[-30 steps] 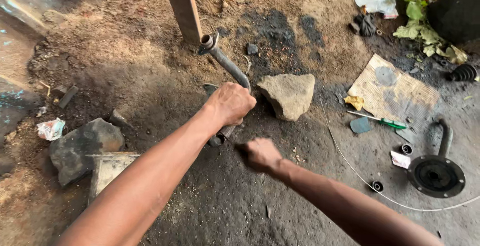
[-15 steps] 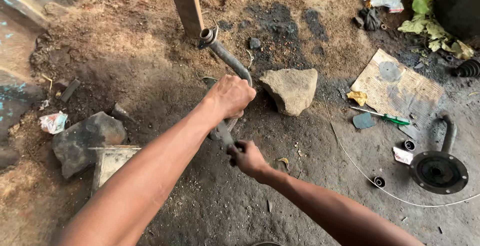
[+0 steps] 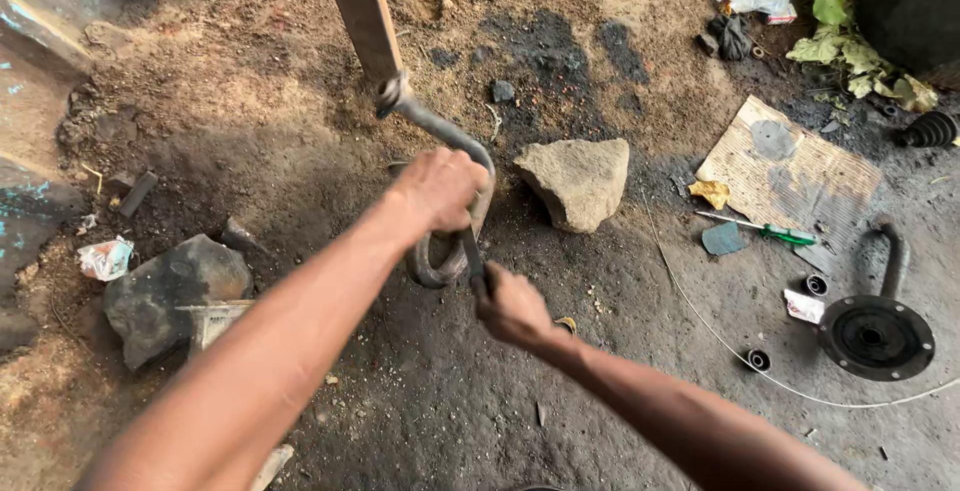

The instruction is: The person uses a metal file and a wire to scrape and clean the interior and exterior surfaces of a metal pipe assembly resting on a stone. The person repeatedly repositions the pipe and applies the tools to remove debris.

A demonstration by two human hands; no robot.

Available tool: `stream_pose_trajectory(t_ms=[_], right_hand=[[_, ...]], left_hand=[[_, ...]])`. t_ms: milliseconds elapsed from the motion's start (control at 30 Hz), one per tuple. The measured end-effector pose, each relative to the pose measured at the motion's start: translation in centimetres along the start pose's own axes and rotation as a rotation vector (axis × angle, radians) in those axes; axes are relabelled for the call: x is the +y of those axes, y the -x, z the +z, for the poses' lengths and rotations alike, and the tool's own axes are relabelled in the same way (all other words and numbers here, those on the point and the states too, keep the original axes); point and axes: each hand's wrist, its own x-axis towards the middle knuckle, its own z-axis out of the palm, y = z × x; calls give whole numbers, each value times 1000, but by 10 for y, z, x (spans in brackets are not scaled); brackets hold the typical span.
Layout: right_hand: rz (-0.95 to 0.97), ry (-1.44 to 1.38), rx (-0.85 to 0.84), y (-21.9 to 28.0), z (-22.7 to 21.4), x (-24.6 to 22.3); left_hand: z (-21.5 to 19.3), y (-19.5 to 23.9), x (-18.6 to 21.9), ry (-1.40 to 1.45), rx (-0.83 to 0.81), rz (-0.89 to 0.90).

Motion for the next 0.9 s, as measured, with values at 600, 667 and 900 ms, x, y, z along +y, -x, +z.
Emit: stream_pose_trajectory(t_ms=[600, 667, 900], right_hand=[[-160, -42, 353, 50, -179, 88], [-111, -89, 416, 58, -186, 91], [-99, -43, 594, 84, -193, 94]], left_hand=[[-32, 8, 31, 1485, 473, -861], [-41, 0, 41, 1403, 409, -835], [-26, -18, 74, 752, 342, -753]])
